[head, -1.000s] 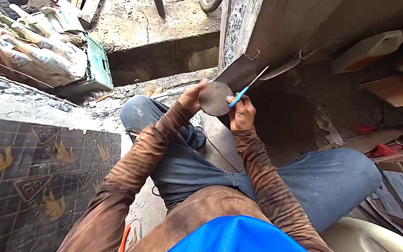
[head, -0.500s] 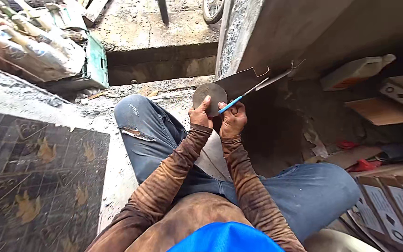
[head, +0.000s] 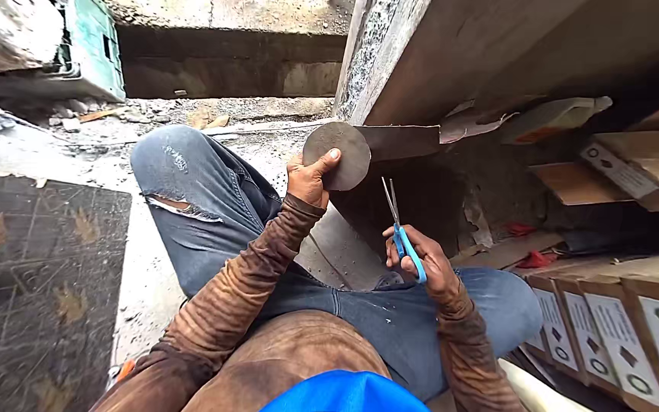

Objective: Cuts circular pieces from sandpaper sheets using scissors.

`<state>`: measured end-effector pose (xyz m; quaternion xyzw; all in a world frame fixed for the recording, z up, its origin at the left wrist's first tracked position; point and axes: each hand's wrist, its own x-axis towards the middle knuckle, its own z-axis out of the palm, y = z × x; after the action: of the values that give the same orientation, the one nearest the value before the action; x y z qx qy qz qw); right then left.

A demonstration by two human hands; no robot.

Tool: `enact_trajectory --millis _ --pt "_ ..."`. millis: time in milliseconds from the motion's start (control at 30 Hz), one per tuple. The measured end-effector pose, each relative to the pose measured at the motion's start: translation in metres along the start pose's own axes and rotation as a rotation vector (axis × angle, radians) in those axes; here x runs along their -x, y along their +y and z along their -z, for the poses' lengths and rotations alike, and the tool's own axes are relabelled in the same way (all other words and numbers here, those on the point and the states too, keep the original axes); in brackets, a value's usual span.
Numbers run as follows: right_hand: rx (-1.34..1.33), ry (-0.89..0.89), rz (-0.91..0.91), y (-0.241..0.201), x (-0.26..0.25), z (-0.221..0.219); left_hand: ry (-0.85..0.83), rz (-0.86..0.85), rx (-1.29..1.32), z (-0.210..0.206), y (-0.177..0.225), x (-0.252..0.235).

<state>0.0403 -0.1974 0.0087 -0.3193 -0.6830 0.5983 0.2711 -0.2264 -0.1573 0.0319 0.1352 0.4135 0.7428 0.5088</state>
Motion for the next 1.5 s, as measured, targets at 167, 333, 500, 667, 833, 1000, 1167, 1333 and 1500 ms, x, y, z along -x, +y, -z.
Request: enact_trajectory --millis 167,333,500,667,833,1000,1167,1333,1500 --pt "0.063 -0.112 0.025 -0.008 -0.045 0.018 -0.012 0.028 0.078 0.0 -0.006 0.01" --pt "0.033 -0.095 0.049 -0.018 -0.084 0.029 -0.07 0.071 0.206 0.0 -0.017 0.022" --pt "0.152 -0.123 0.03 -0.029 -0.099 0.036 -0.021 0.111 0.256 0.002 -0.013 0.019" --pt "0.23 -0.156 0.019 -0.038 -0.106 0.042 0.022 0.119 0.252 -0.001 -0.014 0.02" --pt "0.181 -0.174 0.039 -0.031 -0.105 0.046 0.01 -0.002 0.15 0.0 -0.014 0.022" --pt "0.102 -0.195 0.109 -0.023 -0.1 0.05 -0.11 -0.284 -0.109 0.003 -0.018 0.03" --pt "0.106 -0.17 0.222 -0.02 -0.096 0.048 -0.297 -0.631 -0.199 0.003 -0.016 0.031" --pt "0.109 -0.164 0.257 -0.016 -0.089 0.048 -0.414 -0.703 -0.226 0.006 -0.015 0.033" --pt "0.171 -0.15 0.242 -0.02 -0.085 0.048 -0.358 -0.544 -0.204 0.007 -0.015 0.034"
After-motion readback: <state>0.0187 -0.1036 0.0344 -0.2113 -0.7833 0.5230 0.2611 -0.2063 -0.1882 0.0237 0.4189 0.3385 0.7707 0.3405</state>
